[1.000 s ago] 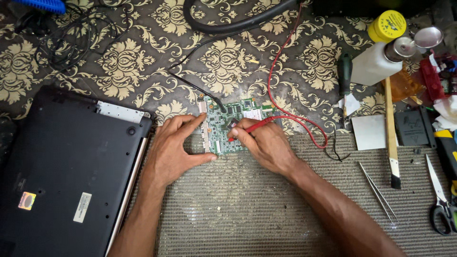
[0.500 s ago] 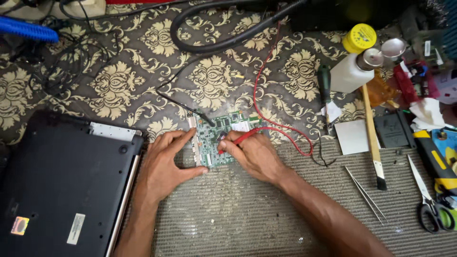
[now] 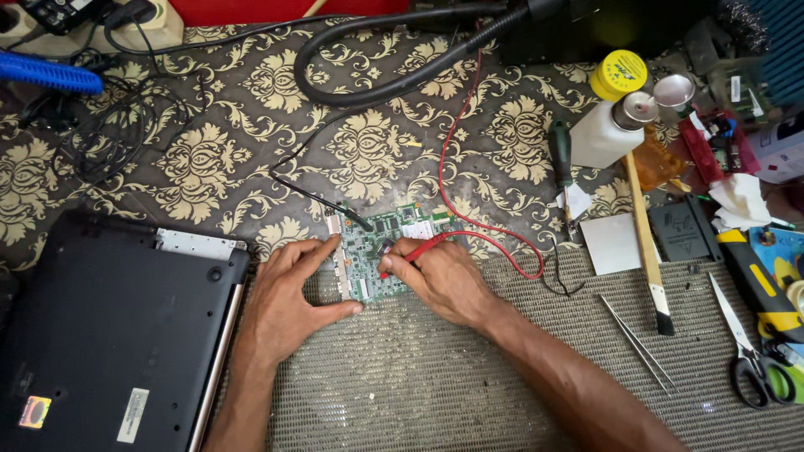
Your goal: The person uses a multimeter probe to test various points on a laptop motherboard placed on a workbench. The hands move the probe across different components while the other hand stabilizes the board. The task appears to be diagnostic testing of the circuit board.
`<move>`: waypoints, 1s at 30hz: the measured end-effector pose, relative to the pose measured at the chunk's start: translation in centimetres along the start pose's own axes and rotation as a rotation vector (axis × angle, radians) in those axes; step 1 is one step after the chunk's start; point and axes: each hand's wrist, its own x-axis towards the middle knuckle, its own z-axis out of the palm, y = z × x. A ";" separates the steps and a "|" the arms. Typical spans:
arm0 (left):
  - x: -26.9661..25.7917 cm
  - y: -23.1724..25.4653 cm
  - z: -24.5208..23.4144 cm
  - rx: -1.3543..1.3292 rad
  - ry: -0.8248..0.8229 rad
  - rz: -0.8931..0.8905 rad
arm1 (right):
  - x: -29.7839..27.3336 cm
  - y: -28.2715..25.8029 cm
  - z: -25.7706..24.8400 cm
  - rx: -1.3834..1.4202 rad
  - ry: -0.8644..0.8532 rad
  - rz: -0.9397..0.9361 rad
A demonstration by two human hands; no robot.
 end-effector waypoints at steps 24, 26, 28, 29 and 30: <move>-0.3 -1.2 0.8 0.046 0.043 0.051 | 0.7 1.5 1.2 0.285 0.094 -0.143; -0.4 -1.3 0.8 0.050 0.054 0.050 | 0.0 0.2 -0.6 0.257 0.058 -0.163; -0.4 -1.3 0.8 0.055 0.071 0.055 | -0.5 -0.5 -1.7 0.226 0.026 -0.190; -0.5 -1.3 0.7 0.039 0.076 0.060 | -0.7 -0.5 -1.8 0.215 0.024 -0.163; -0.4 -1.2 0.7 0.024 0.080 0.071 | -0.9 -0.4 -2.0 0.201 0.029 -0.136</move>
